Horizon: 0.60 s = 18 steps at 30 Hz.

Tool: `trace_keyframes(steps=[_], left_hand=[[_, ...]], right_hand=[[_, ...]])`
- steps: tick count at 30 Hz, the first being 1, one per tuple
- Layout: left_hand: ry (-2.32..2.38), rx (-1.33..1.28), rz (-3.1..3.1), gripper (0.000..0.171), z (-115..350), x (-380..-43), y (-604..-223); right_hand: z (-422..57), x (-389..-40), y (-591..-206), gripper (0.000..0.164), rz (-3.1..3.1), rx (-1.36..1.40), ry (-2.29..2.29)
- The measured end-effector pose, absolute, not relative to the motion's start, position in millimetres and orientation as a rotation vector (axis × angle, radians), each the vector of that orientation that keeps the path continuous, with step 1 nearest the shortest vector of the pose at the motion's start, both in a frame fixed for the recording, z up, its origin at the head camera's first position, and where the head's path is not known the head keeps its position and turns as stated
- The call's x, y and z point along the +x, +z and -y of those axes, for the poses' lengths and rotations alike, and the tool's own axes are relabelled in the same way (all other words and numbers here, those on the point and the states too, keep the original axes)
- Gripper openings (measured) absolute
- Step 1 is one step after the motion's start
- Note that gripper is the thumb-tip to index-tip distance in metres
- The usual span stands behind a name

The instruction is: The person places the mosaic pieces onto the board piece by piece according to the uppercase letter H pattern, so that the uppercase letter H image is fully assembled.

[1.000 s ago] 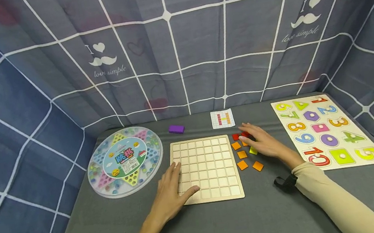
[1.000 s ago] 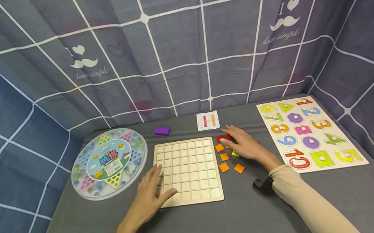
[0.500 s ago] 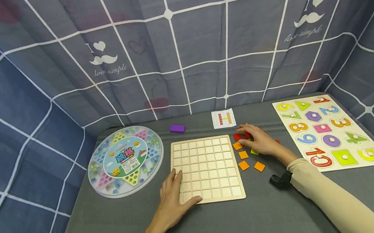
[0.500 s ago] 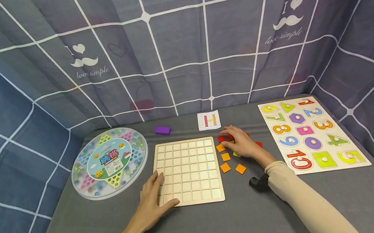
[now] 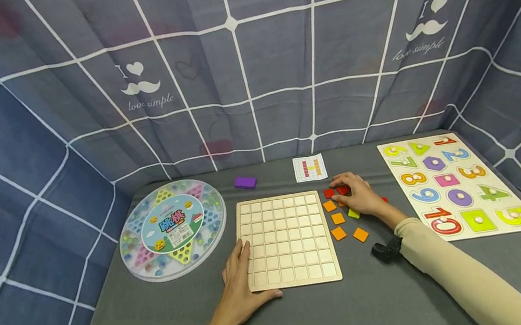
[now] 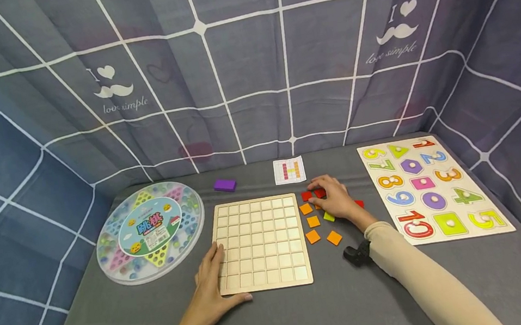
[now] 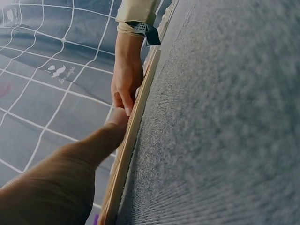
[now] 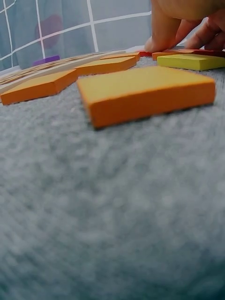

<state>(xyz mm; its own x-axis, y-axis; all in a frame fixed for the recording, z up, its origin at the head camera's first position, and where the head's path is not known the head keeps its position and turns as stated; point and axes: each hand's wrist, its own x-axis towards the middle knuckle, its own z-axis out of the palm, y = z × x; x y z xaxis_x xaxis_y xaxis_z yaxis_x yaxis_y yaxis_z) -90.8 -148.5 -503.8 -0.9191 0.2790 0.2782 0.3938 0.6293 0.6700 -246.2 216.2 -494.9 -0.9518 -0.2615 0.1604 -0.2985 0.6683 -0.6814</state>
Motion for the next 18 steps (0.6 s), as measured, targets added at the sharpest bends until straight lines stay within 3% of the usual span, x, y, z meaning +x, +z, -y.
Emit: trace_keyframes(steps=[18], left_hand=[[-1.181,-0.478,2.738,0.127,146.4,-91.4,-501.1]], right_hand=[[-211.6,-243.0,-498.0,0.028,2.805,0.422,1.168]])
